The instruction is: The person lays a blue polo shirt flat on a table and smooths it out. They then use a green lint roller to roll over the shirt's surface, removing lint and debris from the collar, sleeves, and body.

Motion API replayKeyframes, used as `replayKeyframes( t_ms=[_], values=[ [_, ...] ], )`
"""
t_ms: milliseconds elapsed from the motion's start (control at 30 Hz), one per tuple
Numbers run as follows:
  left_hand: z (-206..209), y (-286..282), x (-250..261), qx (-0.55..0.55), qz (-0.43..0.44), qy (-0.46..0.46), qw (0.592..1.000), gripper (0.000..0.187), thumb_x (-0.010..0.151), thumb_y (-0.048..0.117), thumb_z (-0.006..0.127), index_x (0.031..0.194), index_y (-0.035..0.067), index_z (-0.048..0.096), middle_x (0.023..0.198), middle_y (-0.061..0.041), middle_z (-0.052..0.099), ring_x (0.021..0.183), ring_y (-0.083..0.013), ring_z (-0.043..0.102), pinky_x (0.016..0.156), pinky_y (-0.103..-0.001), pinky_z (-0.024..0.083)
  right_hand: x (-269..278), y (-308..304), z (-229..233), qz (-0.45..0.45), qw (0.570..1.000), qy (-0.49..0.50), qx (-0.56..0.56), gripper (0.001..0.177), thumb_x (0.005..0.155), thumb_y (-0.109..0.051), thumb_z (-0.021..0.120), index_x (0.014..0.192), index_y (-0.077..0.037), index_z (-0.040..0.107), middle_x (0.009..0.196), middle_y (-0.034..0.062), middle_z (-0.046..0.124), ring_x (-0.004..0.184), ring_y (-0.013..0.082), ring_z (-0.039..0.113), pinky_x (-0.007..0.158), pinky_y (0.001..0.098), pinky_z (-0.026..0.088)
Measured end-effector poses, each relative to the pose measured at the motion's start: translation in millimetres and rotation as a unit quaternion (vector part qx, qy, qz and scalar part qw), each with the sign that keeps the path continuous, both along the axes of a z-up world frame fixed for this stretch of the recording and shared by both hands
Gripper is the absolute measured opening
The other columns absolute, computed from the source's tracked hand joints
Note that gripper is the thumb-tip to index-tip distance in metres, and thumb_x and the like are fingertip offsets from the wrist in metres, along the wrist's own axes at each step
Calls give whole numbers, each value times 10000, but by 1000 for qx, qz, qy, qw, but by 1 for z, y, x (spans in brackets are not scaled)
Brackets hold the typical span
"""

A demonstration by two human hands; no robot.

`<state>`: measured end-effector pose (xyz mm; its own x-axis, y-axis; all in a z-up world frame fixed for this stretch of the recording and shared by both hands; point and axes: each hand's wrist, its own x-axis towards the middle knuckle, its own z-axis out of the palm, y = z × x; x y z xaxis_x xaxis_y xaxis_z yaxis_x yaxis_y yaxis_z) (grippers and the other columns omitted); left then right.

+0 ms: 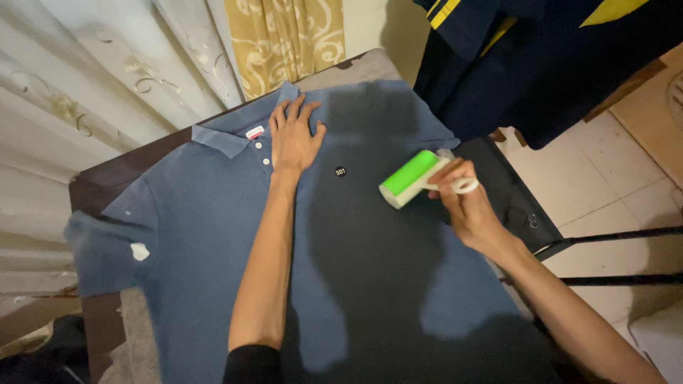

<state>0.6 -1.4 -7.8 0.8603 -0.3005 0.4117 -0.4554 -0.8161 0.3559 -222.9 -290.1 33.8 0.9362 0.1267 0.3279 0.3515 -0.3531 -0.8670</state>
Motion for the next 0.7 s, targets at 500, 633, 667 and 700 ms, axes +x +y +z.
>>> replayKeyframes(
  t_ms=[500, 633, 667, 700],
  values=[
    [5, 1, 2, -107, -1, -20, 994, 440, 933, 47, 529, 1370, 83, 561, 1421, -149, 520, 1359, -355, 450, 1173, -496, 313, 163, 84, -24, -76, 987, -139, -15, 160, 1142, -179, 529, 1158, -35, 463, 1063, 151, 563, 981, 283, 605, 917, 386, 501],
    [6, 2, -3, -156, -3, 1, 988, 517, 885, -22, 531, 1392, 77, 547, 1436, -140, 504, 1343, -367, 468, 1169, -478, 354, 182, 98, -28, -56, 978, -199, -16, 223, 1125, -186, 552, 1219, -14, 446, 1174, 180, 574, 1087, 326, 630, 956, 393, 506],
    [5, 3, -2, -163, -4, -7, 987, 533, 872, -35, 536, 1395, 69, 544, 1440, -151, 488, 1348, -376, 463, 1161, -481, 353, 183, 99, -29, -47, 974, -219, -16, 243, 1124, -189, 554, 1234, -7, 436, 1203, 191, 565, 1110, 337, 628, 967, 395, 507],
    [5, 3, 0, -170, -5, -16, 985, 549, 859, -48, 541, 1397, 61, 540, 1445, -162, 473, 1354, -384, 457, 1152, -485, 352, 181, 100, -30, -59, 977, -202, -21, 242, 1119, -190, 560, 1227, -9, 441, 1203, 185, 577, 1099, 341, 637, 950, 396, 512]
  ],
)
